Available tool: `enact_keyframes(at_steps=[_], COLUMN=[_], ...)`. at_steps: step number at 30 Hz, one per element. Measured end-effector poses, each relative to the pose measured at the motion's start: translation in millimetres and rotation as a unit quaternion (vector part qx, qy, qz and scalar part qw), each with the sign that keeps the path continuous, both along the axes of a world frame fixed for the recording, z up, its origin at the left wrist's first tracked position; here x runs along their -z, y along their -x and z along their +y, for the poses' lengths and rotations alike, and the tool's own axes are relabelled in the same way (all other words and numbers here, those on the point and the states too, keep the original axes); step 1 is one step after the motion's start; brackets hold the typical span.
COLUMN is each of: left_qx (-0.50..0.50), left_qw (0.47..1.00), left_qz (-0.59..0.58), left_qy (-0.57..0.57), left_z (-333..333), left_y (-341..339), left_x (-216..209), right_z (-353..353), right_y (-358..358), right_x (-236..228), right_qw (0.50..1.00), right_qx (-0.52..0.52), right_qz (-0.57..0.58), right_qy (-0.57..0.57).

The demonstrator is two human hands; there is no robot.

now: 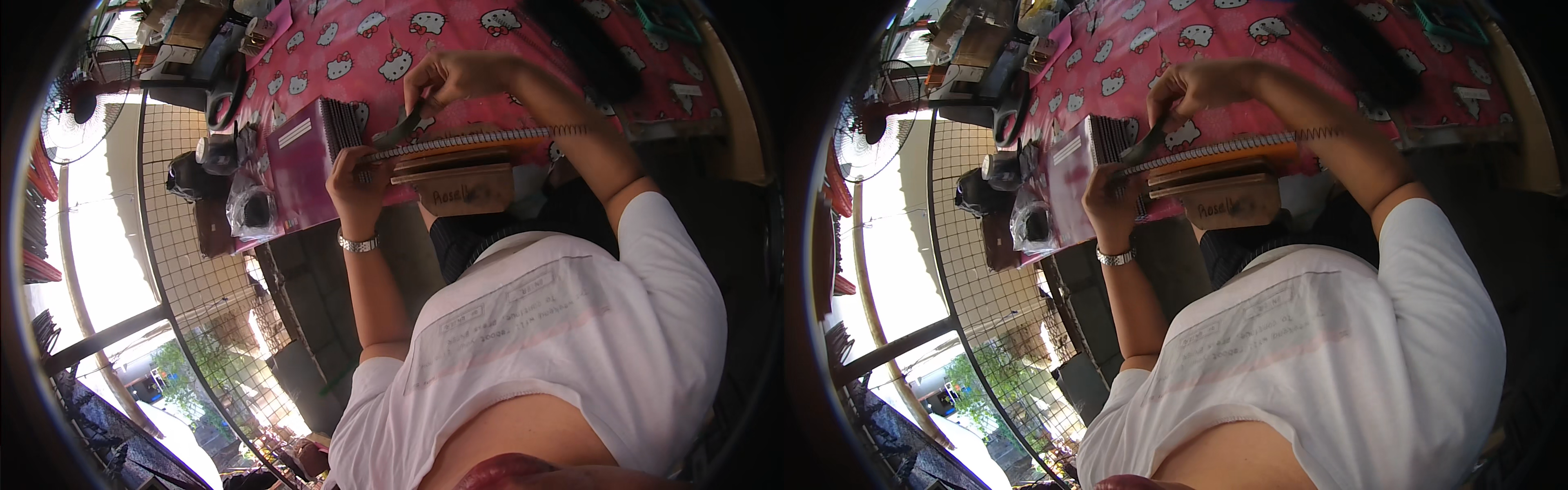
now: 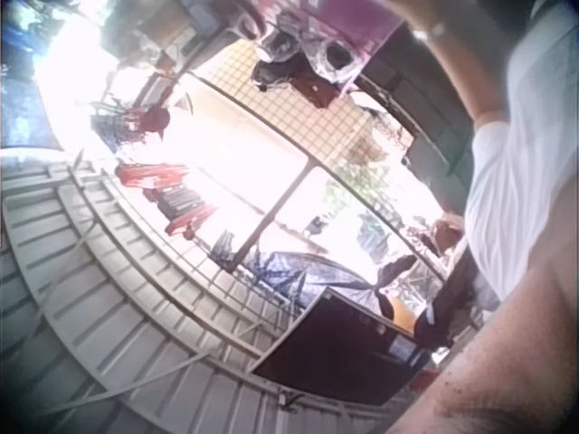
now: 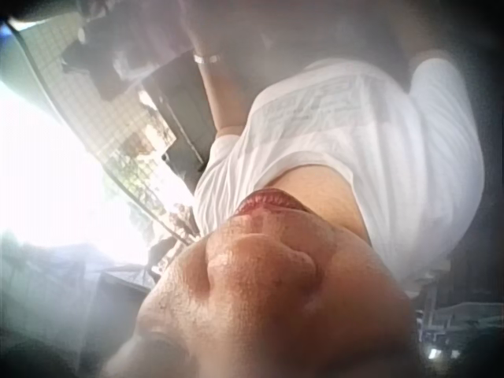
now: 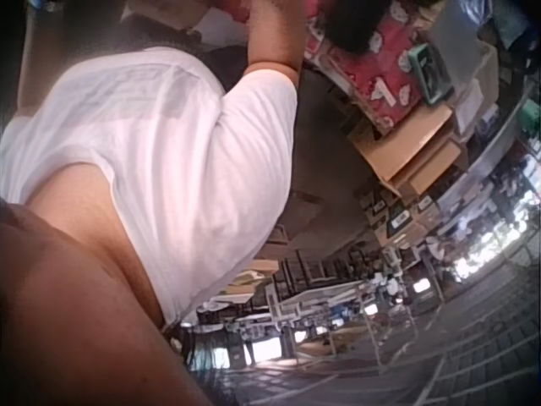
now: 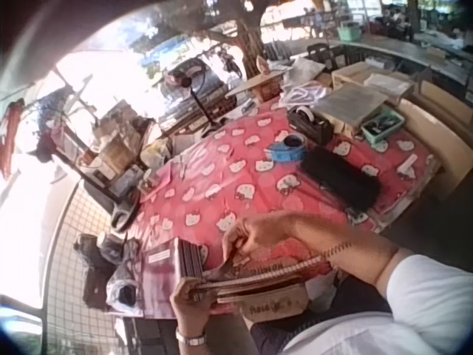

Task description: The person binds notebooks by inserting a spiral coil into the punched holes of several notebook covers and paper stacks, then uses a tool to crimp the ends of the coils. The person also places several finished notebooks into a cardboard box.

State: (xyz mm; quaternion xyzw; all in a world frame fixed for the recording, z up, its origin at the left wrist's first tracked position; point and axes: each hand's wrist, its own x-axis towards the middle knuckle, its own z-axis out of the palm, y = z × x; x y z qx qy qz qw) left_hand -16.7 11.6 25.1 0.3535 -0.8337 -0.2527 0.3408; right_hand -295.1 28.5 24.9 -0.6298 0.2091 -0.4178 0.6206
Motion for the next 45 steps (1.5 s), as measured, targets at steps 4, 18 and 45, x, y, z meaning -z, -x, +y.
enact_keyframes(at_steps=[4,18,45], left_qx=[-0.005,0.037,-0.083], left_qw=[0.99,0.942,0.98], left_qz=[0.052,0.133,0.165], left_qy=[-0.129,-0.307,0.071], left_z=[-4,-26,-18], left_y=[-11,-11,6], left_x=[0,-8,38], right_z=[-6,185,67], right_y=[-3,43,-137], right_x=[7,154,-17], right_qw=[0.998,0.589,0.936], right_qx=[-0.016,0.495,0.23], right_qz=[-0.002,0.632,-0.058], right_qy=[-0.053,0.1,-0.261])
